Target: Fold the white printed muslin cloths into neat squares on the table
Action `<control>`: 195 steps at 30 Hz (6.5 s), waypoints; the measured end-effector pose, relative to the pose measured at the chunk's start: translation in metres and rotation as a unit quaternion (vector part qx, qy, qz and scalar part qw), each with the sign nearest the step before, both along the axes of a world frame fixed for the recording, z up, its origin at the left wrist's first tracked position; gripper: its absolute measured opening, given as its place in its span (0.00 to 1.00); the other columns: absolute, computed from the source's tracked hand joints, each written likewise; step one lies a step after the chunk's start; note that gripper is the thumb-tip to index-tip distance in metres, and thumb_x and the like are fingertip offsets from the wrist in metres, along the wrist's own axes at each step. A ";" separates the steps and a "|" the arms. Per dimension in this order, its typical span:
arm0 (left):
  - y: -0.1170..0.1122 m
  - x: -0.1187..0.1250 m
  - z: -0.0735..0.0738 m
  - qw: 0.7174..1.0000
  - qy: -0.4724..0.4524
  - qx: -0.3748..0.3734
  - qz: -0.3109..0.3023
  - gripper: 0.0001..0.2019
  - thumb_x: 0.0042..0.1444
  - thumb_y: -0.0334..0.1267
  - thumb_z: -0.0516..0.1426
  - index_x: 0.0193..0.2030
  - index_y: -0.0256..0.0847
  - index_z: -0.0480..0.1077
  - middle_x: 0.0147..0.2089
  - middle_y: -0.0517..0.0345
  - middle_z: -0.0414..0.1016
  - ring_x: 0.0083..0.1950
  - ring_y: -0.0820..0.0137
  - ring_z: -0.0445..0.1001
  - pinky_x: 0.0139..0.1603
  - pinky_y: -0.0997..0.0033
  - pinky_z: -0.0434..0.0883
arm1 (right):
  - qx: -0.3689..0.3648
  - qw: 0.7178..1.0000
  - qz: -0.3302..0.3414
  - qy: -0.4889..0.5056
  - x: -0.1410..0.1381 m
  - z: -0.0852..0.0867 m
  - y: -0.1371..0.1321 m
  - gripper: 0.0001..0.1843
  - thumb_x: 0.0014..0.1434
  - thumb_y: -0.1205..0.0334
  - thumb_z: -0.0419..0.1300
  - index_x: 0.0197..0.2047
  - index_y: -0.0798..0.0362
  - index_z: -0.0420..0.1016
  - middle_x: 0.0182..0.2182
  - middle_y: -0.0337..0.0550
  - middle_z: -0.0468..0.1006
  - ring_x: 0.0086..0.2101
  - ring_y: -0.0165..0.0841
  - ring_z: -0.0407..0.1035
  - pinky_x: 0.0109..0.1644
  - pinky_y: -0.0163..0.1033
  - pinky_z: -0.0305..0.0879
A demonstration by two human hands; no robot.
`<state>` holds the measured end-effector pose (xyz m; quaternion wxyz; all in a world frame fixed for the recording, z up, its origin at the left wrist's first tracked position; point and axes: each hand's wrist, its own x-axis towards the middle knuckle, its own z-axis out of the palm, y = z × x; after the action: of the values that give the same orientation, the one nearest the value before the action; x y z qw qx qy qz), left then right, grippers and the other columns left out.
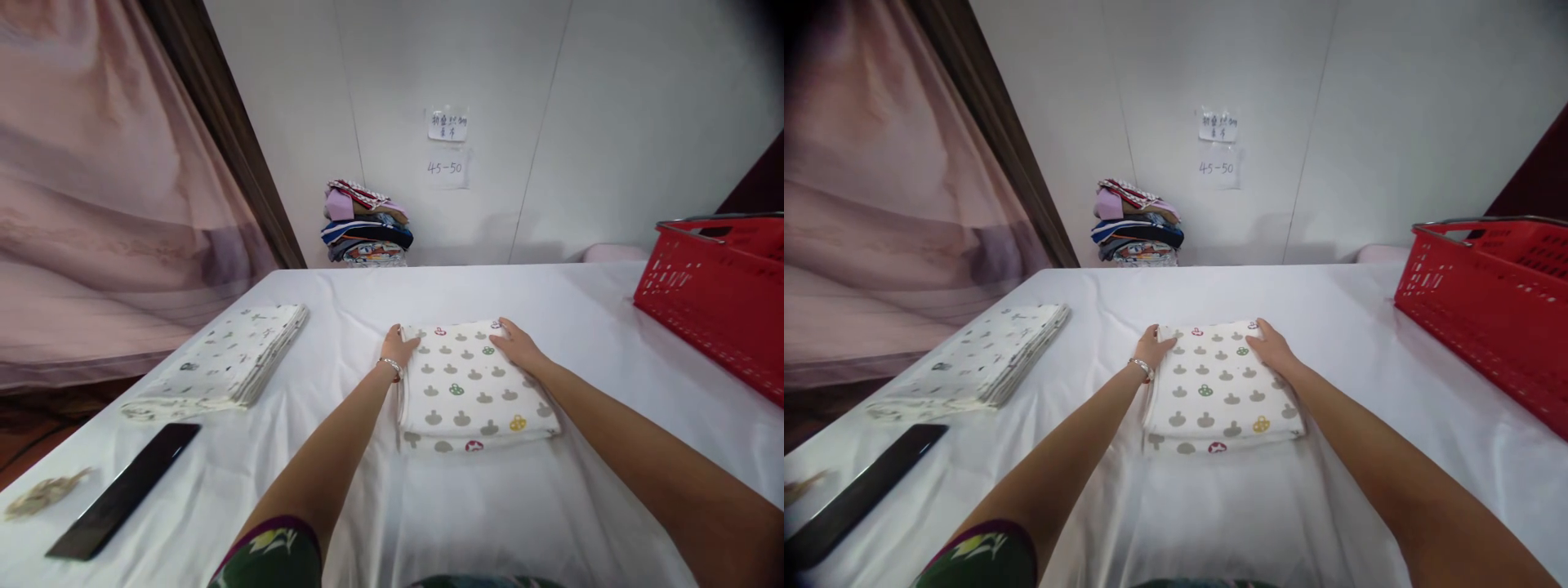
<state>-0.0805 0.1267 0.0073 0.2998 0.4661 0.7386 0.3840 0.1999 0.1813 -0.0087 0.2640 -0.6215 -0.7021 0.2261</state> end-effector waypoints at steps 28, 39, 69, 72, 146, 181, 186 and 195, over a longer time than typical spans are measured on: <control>-0.136 -0.002 -0.007 0.986 -0.166 -0.007 0.000 0.12 0.47 0.41 0.61 0.36 0.37 0.68 0.31 0.57 0.74 0.29 0.73 0.72 0.29 0.75 0.69 | 0.219 0.886 0.398 -0.088 -0.085 0.038 -0.168 0.12 0.59 0.59 0.55 0.46 0.52 0.69 0.44 0.46 0.72 0.44 0.39 0.64 0.47 0.45 0.61; -0.138 -0.003 -0.024 0.990 -0.125 0.066 -0.017 0.06 0.48 0.40 0.58 0.29 0.40 0.68 0.23 0.64 0.71 0.25 0.75 0.70 0.29 0.75 0.67 | 0.285 0.881 0.338 -0.171 -0.113 0.028 -0.177 0.05 0.57 0.69 0.51 0.35 0.54 0.67 0.32 0.45 0.69 0.35 0.37 0.60 0.38 0.40 0.55; -0.142 0.005 -0.004 0.990 0.094 0.104 -0.015 0.09 0.49 0.42 0.57 0.36 0.42 0.68 0.35 0.60 0.72 0.30 0.74 0.70 0.33 0.72 0.67 | 0.291 0.888 0.290 -0.207 0.035 0.003 -0.170 0.20 0.63 0.65 0.45 0.58 0.51 0.62 0.54 0.47 0.68 0.54 0.39 0.60 0.55 0.51 0.59; -0.149 0.008 0.005 0.957 0.173 0.220 -0.081 0.09 0.52 0.41 0.56 0.40 0.43 0.69 0.40 0.57 0.71 0.37 0.71 0.70 0.37 0.71 0.68 | 0.263 0.916 0.226 -0.200 0.062 0.004 -0.172 0.20 0.63 0.62 0.46 0.58 0.49 0.62 0.54 0.46 0.68 0.54 0.39 0.61 0.55 0.51 0.60; -0.036 0.028 -0.005 0.899 0.380 -0.037 -0.215 0.39 0.55 0.63 0.37 0.67 0.41 0.42 0.70 0.56 0.34 0.70 0.60 0.32 0.64 0.46 0.44 | 0.073 0.945 0.192 -0.254 -0.035 0.002 -0.008 0.36 0.60 0.40 0.40 0.65 0.53 0.49 0.65 0.47 0.47 0.63 0.40 0.38 0.63 0.54 0.40; 0.015 -0.032 0.020 0.978 -0.001 -0.194 -0.074 0.32 0.34 0.52 0.65 0.44 0.33 0.67 0.50 0.42 0.72 0.49 0.56 0.72 0.39 0.69 0.70 | -0.245 0.883 0.059 0.397 -0.006 0.048 0.018 0.49 0.41 0.62 0.69 0.64 0.46 0.50 0.49 0.49 0.72 0.39 0.38 0.73 0.39 0.40 0.73; 0.003 -0.034 0.031 0.969 -0.140 -0.161 -0.121 0.29 0.39 0.47 0.64 0.47 0.35 0.66 0.52 0.46 0.72 0.48 0.64 0.73 0.42 0.73 0.71 | -0.165 0.903 0.134 0.374 0.001 0.073 0.003 0.48 0.43 0.62 0.68 0.64 0.45 0.50 0.49 0.44 0.73 0.44 0.40 0.70 0.46 0.41 0.70; -0.047 -0.034 0.062 0.957 -0.247 0.014 -0.151 0.38 0.37 0.38 0.66 0.58 0.41 0.58 0.51 0.51 0.69 0.47 0.66 0.71 0.45 0.67 0.69 | -0.081 0.929 0.184 0.310 0.016 0.109 -0.033 0.48 0.45 0.58 0.67 0.65 0.42 0.47 0.46 0.41 0.73 0.45 0.40 0.69 0.48 0.43 0.69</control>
<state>-0.1146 0.0795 0.0691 0.5209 0.4669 0.5572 0.4475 0.2154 0.1482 0.1004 0.3712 -0.3993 -0.6667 0.5082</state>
